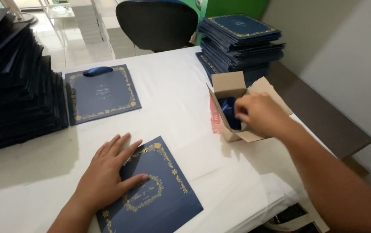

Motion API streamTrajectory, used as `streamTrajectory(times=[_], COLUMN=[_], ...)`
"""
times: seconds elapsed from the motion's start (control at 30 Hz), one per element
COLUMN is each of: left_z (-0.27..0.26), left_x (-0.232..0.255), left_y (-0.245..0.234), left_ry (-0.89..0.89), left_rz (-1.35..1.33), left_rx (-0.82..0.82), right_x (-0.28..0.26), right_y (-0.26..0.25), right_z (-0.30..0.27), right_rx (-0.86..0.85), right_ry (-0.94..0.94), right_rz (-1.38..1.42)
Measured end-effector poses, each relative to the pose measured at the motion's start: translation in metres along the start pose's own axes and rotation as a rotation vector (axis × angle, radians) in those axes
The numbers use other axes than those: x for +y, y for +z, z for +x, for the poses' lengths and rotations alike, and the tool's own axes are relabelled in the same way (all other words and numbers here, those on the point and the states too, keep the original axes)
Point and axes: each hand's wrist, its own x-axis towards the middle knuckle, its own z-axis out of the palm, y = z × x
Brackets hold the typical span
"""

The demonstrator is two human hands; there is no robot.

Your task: Tying blue ribbons onto dark blue cards to create handles or decorative bows.

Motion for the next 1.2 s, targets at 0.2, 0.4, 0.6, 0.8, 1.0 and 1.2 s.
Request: streamTrajectory(times=[0.2,0.4,0.6,0.8,1.0,1.2], left_z=[-0.004,-0.008,-0.025,-0.023,-0.023,-0.013], left_x=[0.006,0.0,0.005,0.02,0.022,0.0], left_y=[-0.006,-0.003,-0.031,-0.02,-0.021,-0.01], left_ry=[0.043,0.16,0.387,0.284,0.066,-0.229], left_rz=[-0.147,-0.291,-0.718,-0.754,-0.711,-0.855], left_rx=[0.091,0.342,0.719,0.429,0.447,0.634], right_x=[-0.008,-0.107,-0.218,-0.204,-0.173,-0.161], right_y=[-0.047,-0.045,0.012,0.066,0.078,0.023], right_z=[-0.007,-0.027,-0.038,-0.011,0.007,0.002], right_rx=[0.78,0.9,0.317,0.437,0.579,0.59], right_ry=[-0.305,-0.821,-0.948,-0.746,-0.578,-0.274], right_rz=[0.3,0.478,0.709,0.806,0.431,-0.245])
